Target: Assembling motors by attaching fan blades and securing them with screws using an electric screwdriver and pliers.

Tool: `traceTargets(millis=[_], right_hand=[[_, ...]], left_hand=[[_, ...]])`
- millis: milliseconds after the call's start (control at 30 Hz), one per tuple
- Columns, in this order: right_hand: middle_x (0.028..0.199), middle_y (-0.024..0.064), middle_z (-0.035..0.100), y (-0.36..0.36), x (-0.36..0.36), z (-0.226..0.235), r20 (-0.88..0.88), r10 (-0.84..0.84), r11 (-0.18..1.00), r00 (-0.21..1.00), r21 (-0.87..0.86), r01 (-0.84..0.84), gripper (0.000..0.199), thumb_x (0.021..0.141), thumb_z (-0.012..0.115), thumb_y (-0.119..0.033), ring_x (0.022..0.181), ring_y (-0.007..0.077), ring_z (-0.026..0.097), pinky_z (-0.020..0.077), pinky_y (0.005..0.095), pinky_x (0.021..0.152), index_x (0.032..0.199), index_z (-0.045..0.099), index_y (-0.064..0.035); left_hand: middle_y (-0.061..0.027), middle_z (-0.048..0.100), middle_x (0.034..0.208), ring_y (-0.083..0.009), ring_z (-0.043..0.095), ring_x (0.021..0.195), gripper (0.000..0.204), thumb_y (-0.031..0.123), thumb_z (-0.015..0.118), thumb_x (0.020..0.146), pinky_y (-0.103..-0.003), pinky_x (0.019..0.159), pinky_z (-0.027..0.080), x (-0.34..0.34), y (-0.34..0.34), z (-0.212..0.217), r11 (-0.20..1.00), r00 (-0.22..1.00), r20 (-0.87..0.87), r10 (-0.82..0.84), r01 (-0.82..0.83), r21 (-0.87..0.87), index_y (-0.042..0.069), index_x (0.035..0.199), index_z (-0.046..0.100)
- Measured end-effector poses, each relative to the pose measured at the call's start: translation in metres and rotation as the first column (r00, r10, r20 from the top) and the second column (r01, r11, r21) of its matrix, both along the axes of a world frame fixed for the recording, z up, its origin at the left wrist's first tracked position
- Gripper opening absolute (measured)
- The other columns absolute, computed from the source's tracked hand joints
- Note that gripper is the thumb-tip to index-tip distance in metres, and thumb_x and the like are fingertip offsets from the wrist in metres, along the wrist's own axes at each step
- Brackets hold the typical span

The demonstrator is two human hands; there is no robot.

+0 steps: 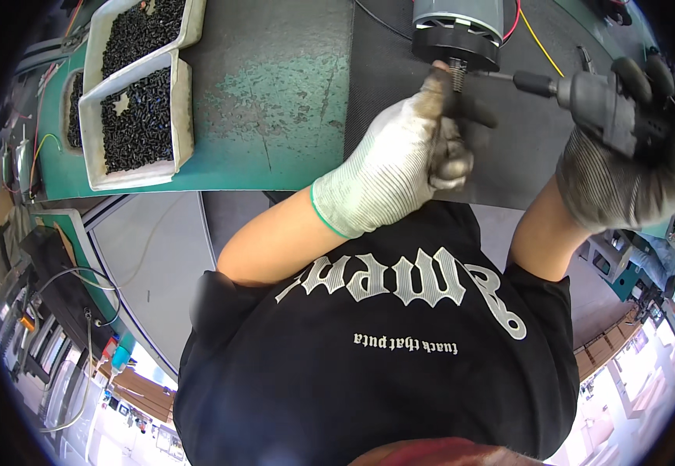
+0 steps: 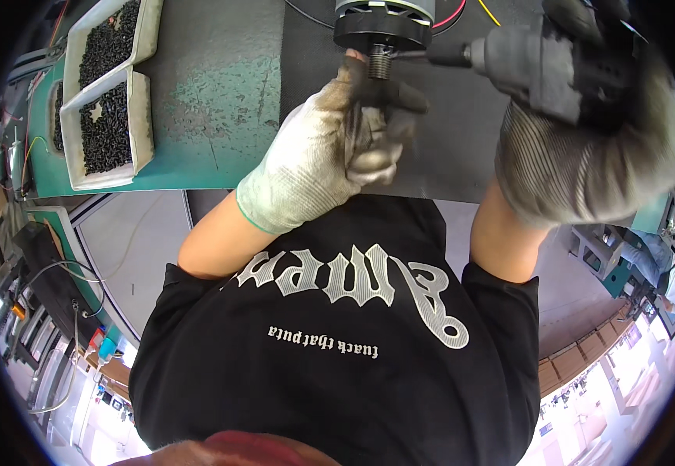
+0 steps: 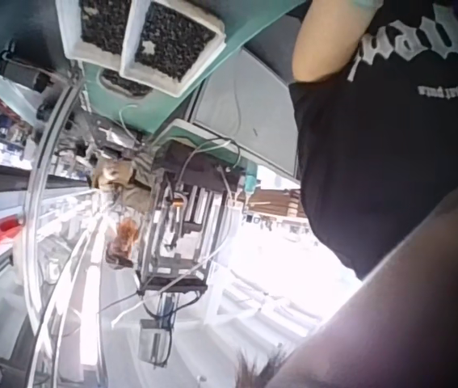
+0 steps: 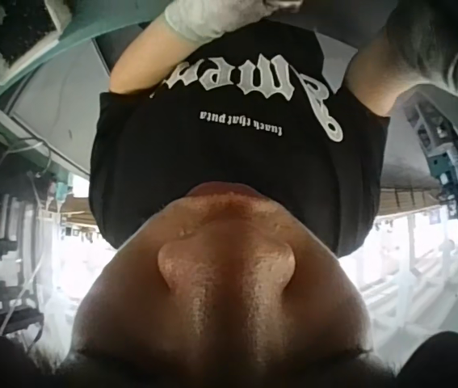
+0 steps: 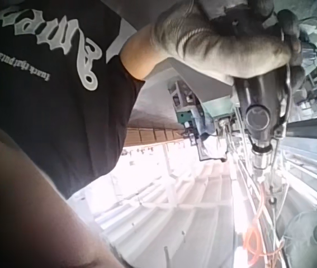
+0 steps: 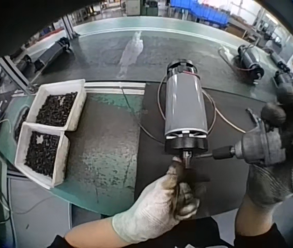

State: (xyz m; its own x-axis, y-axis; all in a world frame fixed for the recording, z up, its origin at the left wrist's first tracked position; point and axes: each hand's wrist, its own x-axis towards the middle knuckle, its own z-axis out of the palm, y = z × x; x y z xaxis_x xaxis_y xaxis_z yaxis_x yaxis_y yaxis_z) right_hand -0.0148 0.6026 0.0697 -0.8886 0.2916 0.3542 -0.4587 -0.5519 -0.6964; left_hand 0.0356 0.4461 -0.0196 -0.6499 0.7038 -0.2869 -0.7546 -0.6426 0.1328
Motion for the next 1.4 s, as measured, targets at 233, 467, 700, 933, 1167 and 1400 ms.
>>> traceTargets(millis=[233, 467, 700, 933, 1167, 1400], right_hand=[[0.100, 0.0130, 0.060, -0.001, 0.001, -0.001, 0.036, 0.012, 0.998, 0.999, 0.054, -0.014, 0.024, 0.093, 0.053, -0.013, 0.086, 0.0237, 0.062, 0.0541, 0.0322, 0.075, 0.110, 0.057, 0.0029], [0.097, 0.0150, 0.059, -0.001, 0.008, -0.009, 0.114, 0.021, 0.995, 0.993, 0.098, -0.033, 0.024, 0.094, 0.049, -0.013, 0.090, 0.0281, 0.061, 0.0545, 0.0377, 0.077, 0.109, 0.057, 0.0045], [0.094, 0.0165, 0.059, 0.005, 0.003, -0.020, 0.143, 0.031, 0.990, 0.989, 0.133, -0.050, 0.024, 0.095, 0.047, -0.014, 0.092, 0.0307, 0.061, 0.0549, 0.0420, 0.079, 0.105, 0.058, 0.0055], [0.086, 0.0162, 0.064, -0.018, -0.010, -0.025, -0.130, -0.200, 0.893, 0.971, 0.384, 0.236, 0.010, 0.089, 0.057, -0.001, 0.069, 0.0235, 0.065, 0.0551, 0.0344, 0.061, 0.097, 0.060, 0.0036], [0.089, 0.0131, 0.066, -0.030, -0.005, -0.007, -0.151, -0.242, 0.905, 0.958, 0.320, 0.279, 0.020, 0.084, 0.064, 0.003, 0.074, 0.0187, 0.066, 0.0561, 0.0323, 0.059, 0.103, 0.060, 0.0028], [0.102, 0.0143, 0.066, 0.119, -0.022, 0.046, -0.384, -0.494, 0.528, 0.780, 0.580, 0.620, 0.028, 0.093, 0.055, -0.020, 0.088, 0.0254, 0.065, 0.0559, 0.0394, 0.077, 0.109, 0.061, 0.0013]], left_hand=[[-0.0042, 0.059, 0.087, -0.0068, 0.038, 0.058, 0.038, 0.032, 0.047, 0.101, -0.022, 0.056, 0.036, -0.008, 0.015, -0.010, 0.973, 0.986, -0.002, 0.166, -0.164, -0.164, -0.001, 0.117, 0.054], [-0.0022, 0.054, 0.077, -0.0059, 0.045, 0.057, 0.028, 0.027, 0.048, 0.101, -0.022, 0.056, 0.040, -0.011, 0.006, -0.023, 0.981, 0.990, -0.120, 0.078, -0.098, -0.167, 0.000, 0.103, 0.055], [0.0005, 0.046, 0.068, -0.0048, 0.037, 0.054, 0.028, 0.025, 0.048, 0.101, -0.022, 0.053, 0.036, -0.017, 0.003, -0.018, 0.960, 0.975, -0.223, 0.000, -0.062, -0.271, -0.001, 0.097, 0.056], [0.0013, 0.044, 0.066, -0.0052, 0.037, 0.053, 0.028, 0.026, 0.049, 0.100, -0.023, 0.052, 0.036, -0.017, -0.001, -0.016, 0.952, 0.967, -0.254, 0.010, -0.087, -0.293, 0.000, 0.094, 0.057], [0.0023, 0.045, 0.063, -0.0063, 0.037, 0.050, 0.029, 0.028, 0.049, 0.100, -0.024, 0.050, 0.035, -0.021, -0.004, -0.020, 0.962, 0.972, -0.231, -0.051, -0.014, -0.272, 0.002, 0.089, 0.058], [-0.0188, 0.063, 0.068, -0.0343, 0.063, 0.062, 0.021, 0.019, 0.064, 0.086, -0.043, 0.060, 0.048, -0.016, 0.001, -0.001, 0.111, 0.520, -0.709, -0.477, -0.765, -0.635, 0.000, 0.081, 0.059]])
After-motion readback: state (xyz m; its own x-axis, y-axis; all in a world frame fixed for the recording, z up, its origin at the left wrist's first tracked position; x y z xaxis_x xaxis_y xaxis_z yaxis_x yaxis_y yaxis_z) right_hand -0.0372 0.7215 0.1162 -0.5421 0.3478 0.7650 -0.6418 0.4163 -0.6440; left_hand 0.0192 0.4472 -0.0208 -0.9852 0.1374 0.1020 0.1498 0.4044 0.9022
